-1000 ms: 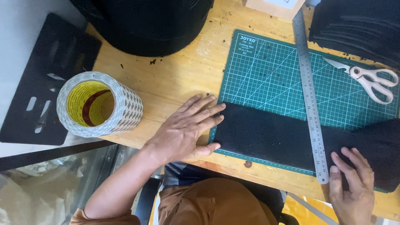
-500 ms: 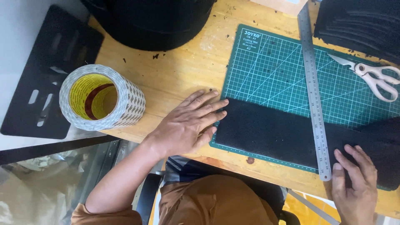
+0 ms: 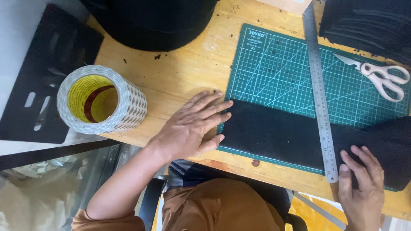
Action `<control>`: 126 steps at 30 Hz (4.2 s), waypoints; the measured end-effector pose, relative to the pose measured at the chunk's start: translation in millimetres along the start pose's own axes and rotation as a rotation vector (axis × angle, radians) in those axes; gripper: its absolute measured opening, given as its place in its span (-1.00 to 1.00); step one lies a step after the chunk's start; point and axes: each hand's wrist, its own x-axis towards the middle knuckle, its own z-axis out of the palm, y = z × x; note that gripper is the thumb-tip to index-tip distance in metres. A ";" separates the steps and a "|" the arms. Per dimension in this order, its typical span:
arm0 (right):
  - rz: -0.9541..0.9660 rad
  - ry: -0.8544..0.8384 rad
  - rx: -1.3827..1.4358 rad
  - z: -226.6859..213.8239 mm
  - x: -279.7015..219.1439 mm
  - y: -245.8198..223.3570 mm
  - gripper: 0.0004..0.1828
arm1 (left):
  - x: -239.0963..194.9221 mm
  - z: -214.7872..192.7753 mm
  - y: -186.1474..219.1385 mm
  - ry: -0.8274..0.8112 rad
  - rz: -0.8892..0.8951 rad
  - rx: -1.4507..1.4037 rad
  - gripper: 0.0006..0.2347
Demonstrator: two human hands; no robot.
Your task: The person measures and cuts a piece of black fabric using a ruler and a utility knife on a green cutting mat. They then use scissors to trim the edges of the cut fabric piece.
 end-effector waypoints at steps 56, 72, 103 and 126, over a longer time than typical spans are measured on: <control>0.119 -0.098 -0.091 -17.8 20.5 -25.3 -0.60 | 13.1 0.8 10.2 -0.028 0.019 0.220 -0.44; 0.219 0.008 -0.394 6.8 26.9 -53.0 -0.27 | 10.8 3.3 6.3 -0.050 -0.010 0.198 -0.43; 0.337 -0.156 -0.358 9.7 29.2 -49.8 -0.14 | 78.2 0.8 51.4 -0.325 0.042 0.559 -0.43; 0.304 -0.124 -0.372 10.5 27.9 -47.6 -0.10 | 152.2 104.6 84.9 -0.050 0.470 0.157 -0.78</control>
